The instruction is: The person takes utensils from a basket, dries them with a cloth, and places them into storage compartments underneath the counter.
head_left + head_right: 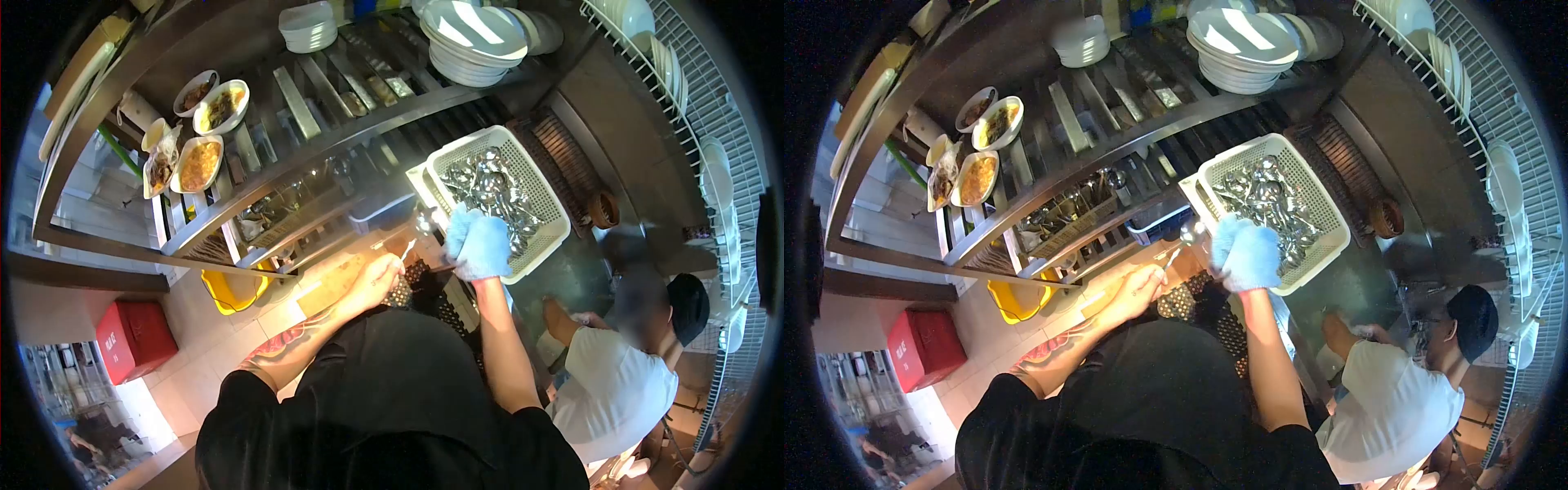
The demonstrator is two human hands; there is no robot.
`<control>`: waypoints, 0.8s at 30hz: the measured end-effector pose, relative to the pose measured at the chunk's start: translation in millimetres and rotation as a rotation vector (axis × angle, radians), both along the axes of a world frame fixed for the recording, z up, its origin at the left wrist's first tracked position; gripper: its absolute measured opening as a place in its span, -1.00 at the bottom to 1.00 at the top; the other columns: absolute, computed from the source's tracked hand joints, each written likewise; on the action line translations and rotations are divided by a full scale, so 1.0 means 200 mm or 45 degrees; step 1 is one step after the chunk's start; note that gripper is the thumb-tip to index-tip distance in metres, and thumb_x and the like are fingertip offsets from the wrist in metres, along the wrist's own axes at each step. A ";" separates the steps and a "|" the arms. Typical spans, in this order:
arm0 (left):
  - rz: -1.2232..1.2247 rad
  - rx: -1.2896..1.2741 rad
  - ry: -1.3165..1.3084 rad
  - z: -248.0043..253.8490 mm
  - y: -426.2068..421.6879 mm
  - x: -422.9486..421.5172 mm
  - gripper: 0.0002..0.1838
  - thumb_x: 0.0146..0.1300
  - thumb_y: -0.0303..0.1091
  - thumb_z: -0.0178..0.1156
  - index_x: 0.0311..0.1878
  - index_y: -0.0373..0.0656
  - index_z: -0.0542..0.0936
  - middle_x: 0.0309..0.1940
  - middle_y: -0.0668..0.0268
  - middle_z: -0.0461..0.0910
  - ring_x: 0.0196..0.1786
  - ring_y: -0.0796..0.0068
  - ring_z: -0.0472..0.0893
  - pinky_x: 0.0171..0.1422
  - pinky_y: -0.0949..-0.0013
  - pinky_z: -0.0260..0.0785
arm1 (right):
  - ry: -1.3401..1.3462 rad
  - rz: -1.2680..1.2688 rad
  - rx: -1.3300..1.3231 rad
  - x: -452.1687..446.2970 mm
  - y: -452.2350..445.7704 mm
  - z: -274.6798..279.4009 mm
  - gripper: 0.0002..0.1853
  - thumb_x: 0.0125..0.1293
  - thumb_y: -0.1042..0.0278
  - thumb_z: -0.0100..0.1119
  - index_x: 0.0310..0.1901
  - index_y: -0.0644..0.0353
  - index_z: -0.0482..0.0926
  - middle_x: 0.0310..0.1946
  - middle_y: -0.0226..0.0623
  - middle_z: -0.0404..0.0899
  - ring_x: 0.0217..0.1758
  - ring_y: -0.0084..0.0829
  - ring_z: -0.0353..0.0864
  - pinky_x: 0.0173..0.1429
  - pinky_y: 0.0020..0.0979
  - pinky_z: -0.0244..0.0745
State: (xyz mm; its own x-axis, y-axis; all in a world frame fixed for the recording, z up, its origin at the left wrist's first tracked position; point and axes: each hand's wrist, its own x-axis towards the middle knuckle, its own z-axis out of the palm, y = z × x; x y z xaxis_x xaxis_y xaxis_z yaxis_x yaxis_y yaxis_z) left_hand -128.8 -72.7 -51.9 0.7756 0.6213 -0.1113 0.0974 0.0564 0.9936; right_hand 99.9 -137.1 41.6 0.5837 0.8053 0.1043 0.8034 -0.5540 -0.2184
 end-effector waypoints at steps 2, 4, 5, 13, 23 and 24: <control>0.076 -0.164 -0.061 0.03 0.02 0.03 -0.67 0.63 -0.19 -0.03 -0.26 -0.16 0.53 -0.57 0.43 0.50 -0.51 0.64 0.46 -0.37 0.49 0.31 | 0.329 0.404 0.472 -0.09 -0.04 -0.13 -0.79 0.14 0.25 0.24 -0.33 0.23 0.63 -0.39 0.01 0.63 -0.36 -0.12 0.72 -0.34 -0.14 0.58; -0.037 -0.154 -0.012 -0.01 0.01 0.10 -0.68 0.62 -0.20 -0.02 -0.24 -0.18 0.54 -0.57 0.39 0.54 -0.51 0.62 0.50 -0.38 0.46 0.35 | 0.425 0.659 0.632 -0.18 0.00 -0.35 -0.81 0.16 0.28 0.24 -0.29 0.22 0.62 -0.41 0.01 0.61 -0.35 -0.08 0.70 -0.29 -0.14 0.57; -0.137 -0.141 0.040 -0.04 0.00 0.13 -0.70 0.61 -0.22 -0.02 -0.22 -0.19 0.55 -0.57 0.36 0.59 -0.51 0.59 0.55 -0.39 0.44 0.38 | 0.362 0.715 0.559 -0.21 0.03 -0.50 -0.82 0.18 0.29 0.23 -0.28 0.21 0.62 -0.43 -0.01 0.60 -0.37 -0.04 0.67 -0.27 -0.13 0.56; 0.006 0.081 0.162 0.08 0.18 0.08 -0.64 0.55 -0.09 0.14 -0.17 -0.22 0.70 -0.35 0.35 0.75 -0.33 0.63 0.65 -0.21 0.37 0.49 | -0.073 0.515 -0.052 -0.16 -0.04 -0.21 -0.84 0.14 0.27 0.24 -0.48 0.14 0.61 -0.65 -0.14 0.50 -0.57 -0.16 0.59 -0.51 -0.01 0.36; 0.319 -1.408 -0.274 -0.28 0.21 0.04 -0.81 0.53 -0.23 0.11 -0.11 -0.14 0.57 -0.68 0.65 0.17 -0.67 0.77 0.13 -0.62 0.59 -0.08 | 0.850 0.592 0.262 -0.35 0.05 -0.65 -0.69 0.49 0.24 -0.09 -0.09 0.39 0.48 -0.26 0.16 0.61 -0.13 0.14 0.66 0.01 -0.05 0.51; 0.492 -1.395 -0.317 -0.29 0.23 0.00 -0.82 0.52 -0.24 0.11 -0.11 -0.15 0.57 -0.68 0.65 0.18 -0.67 0.76 0.12 -0.62 0.59 -0.08 | 0.734 0.732 0.039 -0.36 0.02 -0.61 -0.67 0.50 0.21 -0.07 -0.09 0.38 0.49 -0.27 0.15 0.61 -0.14 0.13 0.67 -0.03 -0.04 0.53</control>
State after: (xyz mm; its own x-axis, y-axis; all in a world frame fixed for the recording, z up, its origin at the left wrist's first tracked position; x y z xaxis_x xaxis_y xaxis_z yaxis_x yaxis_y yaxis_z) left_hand -128.7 -26.5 -109.7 0.6330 0.4866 -0.6022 -0.3020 0.8714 0.3867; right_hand 28.2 -133.3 -81.0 0.0485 0.9970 -0.0598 0.7172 -0.0764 -0.6926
